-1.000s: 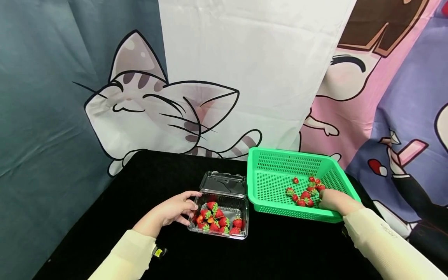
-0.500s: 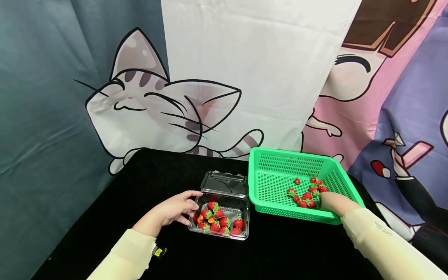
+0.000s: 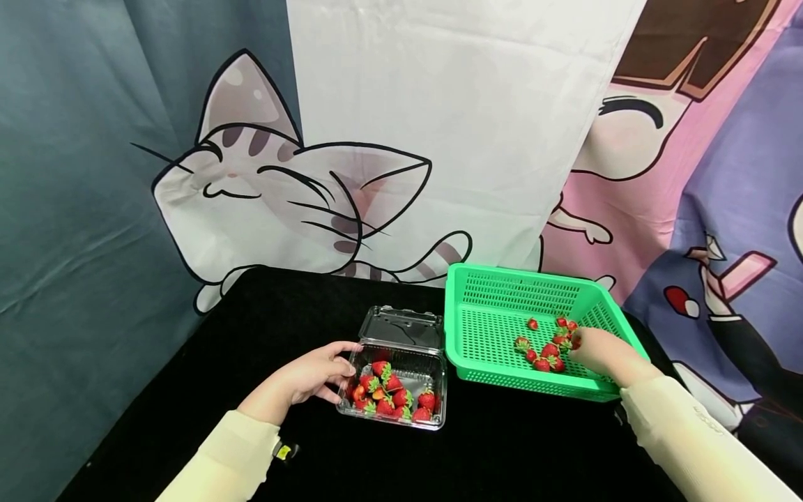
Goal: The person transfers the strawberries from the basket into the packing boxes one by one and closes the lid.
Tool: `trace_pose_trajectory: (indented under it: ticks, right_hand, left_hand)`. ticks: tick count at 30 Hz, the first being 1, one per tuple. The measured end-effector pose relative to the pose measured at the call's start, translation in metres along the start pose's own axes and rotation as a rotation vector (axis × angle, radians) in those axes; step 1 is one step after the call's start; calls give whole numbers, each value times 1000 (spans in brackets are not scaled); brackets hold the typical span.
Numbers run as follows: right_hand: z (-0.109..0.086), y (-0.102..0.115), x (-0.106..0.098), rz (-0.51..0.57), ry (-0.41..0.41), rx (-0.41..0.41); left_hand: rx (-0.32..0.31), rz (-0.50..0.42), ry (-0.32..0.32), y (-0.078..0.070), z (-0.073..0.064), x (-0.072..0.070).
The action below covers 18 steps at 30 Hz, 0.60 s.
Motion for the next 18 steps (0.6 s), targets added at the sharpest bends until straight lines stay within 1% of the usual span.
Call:
trace_pose_trajectory:
  ticks: [3,6,13,18]
  right_hand:
    - [-8,9,-12,13,-114,28]
    - [-16,24,-19,27,-220,23]
    - [-27,71,-23,86,-390,-53]
    - [-36,113,-18,152,-502,-104]
  left_hand:
    - [-2,0,0,1,1,0]
    - [-2,2,-3,2,2,-2]
    - [-6,3,-6,4,2,-2]
    - [-4,2,-6,3,2,-1]
Point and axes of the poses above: each hand's wrist, its own z-axis towards the middle knuckle, its own x-axis out of the palm, y = z × x, the point moved 6 cm from there along z, towards the middle knuckle, and after that the axes turned 3 degrees about y, right-handed, at the moved point
